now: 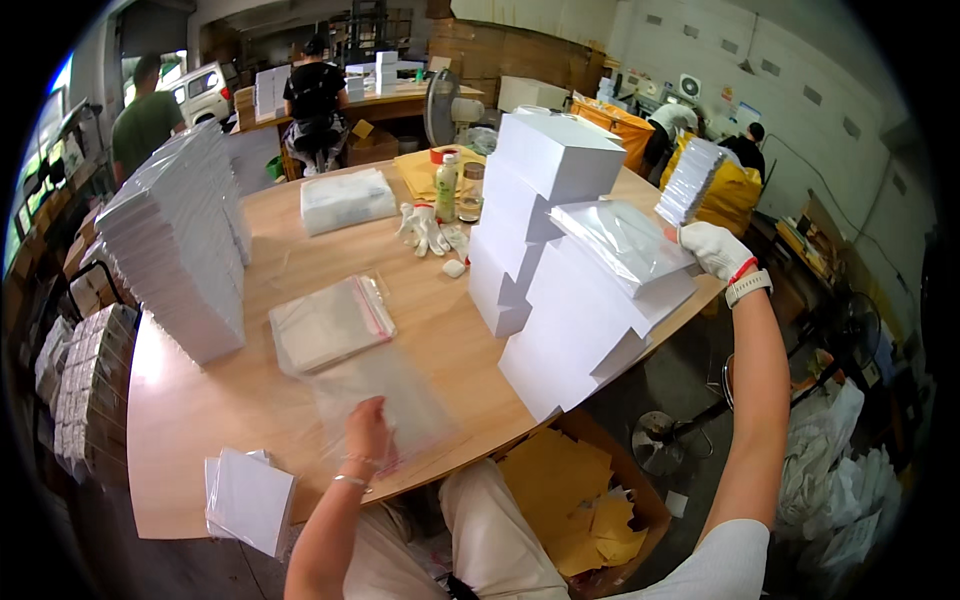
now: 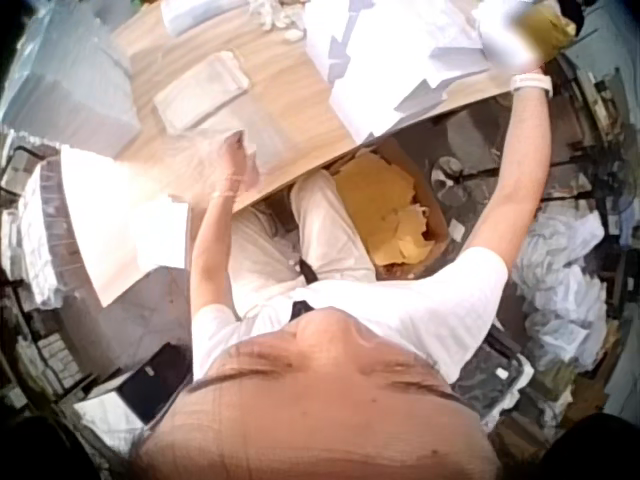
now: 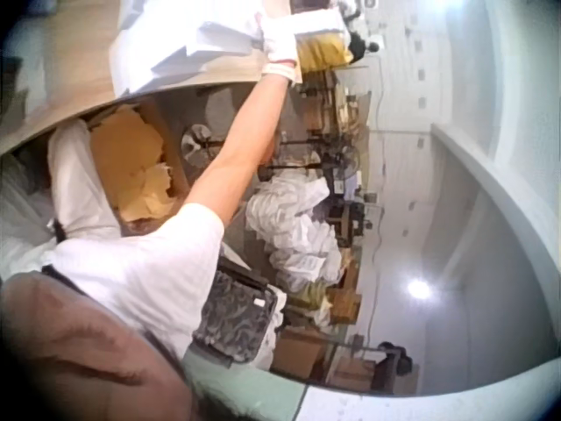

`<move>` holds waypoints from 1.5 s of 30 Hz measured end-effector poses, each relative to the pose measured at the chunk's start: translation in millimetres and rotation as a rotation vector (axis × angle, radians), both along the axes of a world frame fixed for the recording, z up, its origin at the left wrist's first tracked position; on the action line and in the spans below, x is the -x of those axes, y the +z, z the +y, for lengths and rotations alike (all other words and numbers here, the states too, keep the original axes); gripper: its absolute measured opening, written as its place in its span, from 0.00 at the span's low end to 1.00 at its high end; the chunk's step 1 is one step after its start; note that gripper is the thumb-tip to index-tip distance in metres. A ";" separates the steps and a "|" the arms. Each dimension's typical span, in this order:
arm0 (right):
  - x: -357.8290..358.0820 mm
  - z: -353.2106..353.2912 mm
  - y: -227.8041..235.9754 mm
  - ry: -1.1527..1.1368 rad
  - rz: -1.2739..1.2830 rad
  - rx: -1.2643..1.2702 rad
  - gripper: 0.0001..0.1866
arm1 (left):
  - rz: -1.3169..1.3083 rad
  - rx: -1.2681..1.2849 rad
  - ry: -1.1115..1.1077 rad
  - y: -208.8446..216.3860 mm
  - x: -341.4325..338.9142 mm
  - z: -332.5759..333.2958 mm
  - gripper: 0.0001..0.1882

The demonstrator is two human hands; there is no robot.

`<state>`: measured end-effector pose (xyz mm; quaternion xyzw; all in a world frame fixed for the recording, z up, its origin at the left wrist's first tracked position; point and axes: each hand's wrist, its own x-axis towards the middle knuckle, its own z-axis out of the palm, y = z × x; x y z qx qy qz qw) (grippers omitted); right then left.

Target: The person sits on the floor and repeatedly places white paper sheets into clear plastic bags. They seal each bag and stack the completed packages on the table. The person also moves stacks of packaged items and handles loose paper sheets throughout the process.

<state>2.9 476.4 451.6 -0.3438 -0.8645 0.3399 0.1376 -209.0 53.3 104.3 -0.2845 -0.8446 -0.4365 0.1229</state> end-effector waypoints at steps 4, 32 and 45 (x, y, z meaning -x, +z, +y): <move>0.2 40.4 -15.9 0.122 0.202 0.079 0.14 | -0.207 0.213 -0.118 -19.6 -10.7 40.9 0.13; -23.8 -60.3 18.4 0.295 0.792 0.113 0.21 | -0.094 0.185 0.455 40.1 -35.6 -304.8 0.25; 68.6 -555.7 -312.4 0.267 0.554 1.024 0.17 | -1.001 -0.175 -0.069 96.0 -5.7 -334.5 0.23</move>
